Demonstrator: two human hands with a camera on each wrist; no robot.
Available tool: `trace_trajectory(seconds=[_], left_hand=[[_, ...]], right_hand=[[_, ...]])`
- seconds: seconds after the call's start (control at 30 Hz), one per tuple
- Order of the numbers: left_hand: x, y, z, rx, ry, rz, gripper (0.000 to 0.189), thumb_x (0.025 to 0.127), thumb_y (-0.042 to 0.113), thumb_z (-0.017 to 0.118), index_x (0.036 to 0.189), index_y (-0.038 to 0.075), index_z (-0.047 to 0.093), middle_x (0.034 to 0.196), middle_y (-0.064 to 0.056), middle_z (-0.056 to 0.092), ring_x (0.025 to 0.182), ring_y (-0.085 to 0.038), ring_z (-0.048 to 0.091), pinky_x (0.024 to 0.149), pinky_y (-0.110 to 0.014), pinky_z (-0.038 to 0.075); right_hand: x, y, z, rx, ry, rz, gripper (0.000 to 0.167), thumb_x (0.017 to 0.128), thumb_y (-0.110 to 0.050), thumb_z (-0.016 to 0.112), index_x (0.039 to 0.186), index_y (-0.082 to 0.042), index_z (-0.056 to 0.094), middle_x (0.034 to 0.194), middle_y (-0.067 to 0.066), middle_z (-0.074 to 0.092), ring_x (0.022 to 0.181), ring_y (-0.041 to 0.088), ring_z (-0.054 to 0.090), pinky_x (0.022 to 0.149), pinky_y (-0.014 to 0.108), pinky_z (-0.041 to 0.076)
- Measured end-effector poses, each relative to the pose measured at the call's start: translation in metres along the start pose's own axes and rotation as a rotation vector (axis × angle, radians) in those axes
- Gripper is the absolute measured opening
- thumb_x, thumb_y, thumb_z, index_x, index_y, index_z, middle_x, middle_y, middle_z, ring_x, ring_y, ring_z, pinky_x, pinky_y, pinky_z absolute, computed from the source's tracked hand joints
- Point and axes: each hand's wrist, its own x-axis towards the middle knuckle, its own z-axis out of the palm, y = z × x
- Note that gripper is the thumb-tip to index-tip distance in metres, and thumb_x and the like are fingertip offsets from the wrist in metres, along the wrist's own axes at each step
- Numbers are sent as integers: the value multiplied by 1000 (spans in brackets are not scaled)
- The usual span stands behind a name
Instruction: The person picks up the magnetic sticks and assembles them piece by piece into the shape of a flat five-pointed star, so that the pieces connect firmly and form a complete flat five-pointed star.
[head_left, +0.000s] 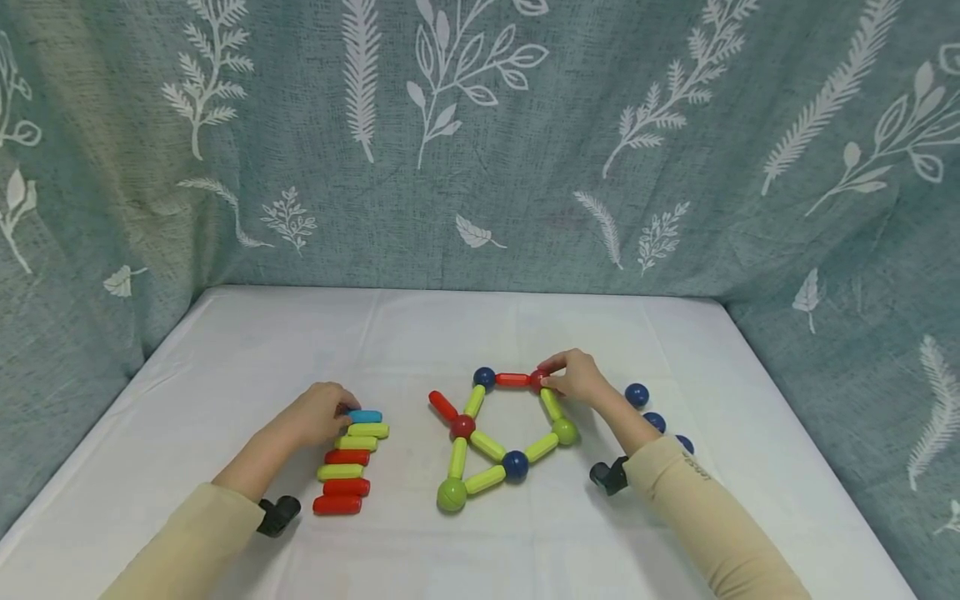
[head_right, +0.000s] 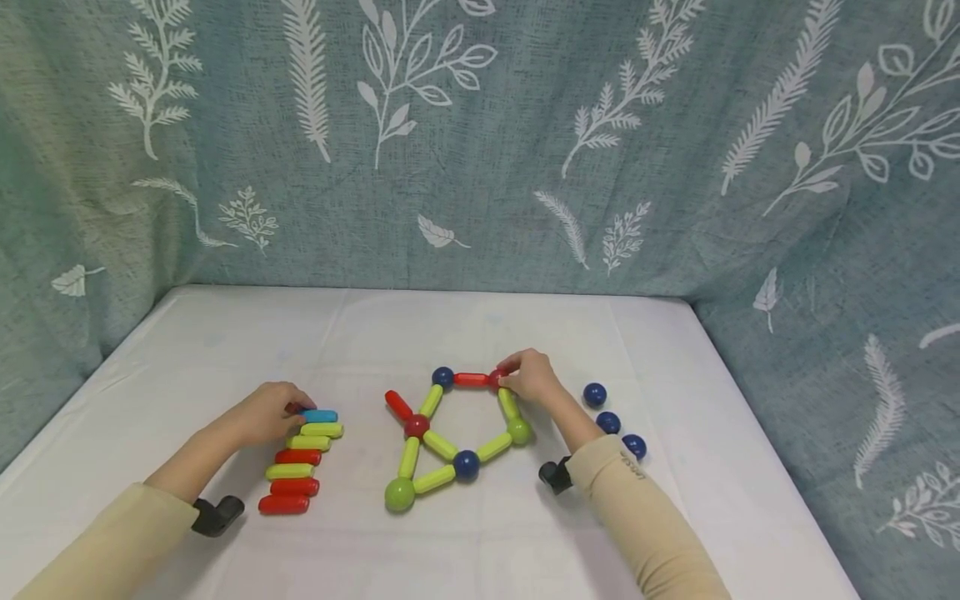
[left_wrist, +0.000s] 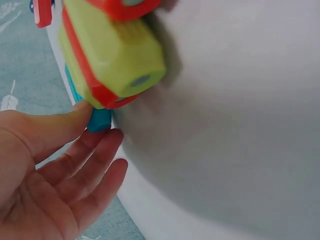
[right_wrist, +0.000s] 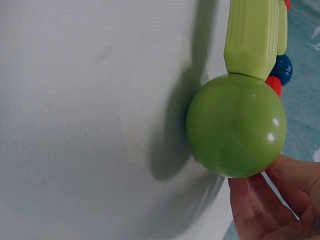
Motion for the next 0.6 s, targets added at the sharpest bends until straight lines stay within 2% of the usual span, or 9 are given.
trace_trajectory(seconds=[0.2,0.4,0.6], left_hand=[[12,9,-4,-39,48,-17,16,83,-1,61,98,-7,64,89,-14,60,80,-24,55,77,-41,50],[36,28,-5,-87,64,-16,15,85,1,60,97,-6,64,90,-14,61,81,-24,54,75,-38,49],[58,47,0,-82,55,8,14,85,2,61,96,-6,65,90,-14,62,83,-24,55,76,-37,48]], right_hand=[[1,0,0,3,-8,0,28,85,-6,63,112,-2,64,112,15,61,78,17,57,66,24,51],[1,1,-2,-2,-6,-6,26,85,-6,63,111,-2,65,110,15,61,75,17,56,63,23,50],[1,0,-1,5,-6,-10,26,85,-5,63,111,-1,64,110,16,61,74,17,56,62,23,50]])
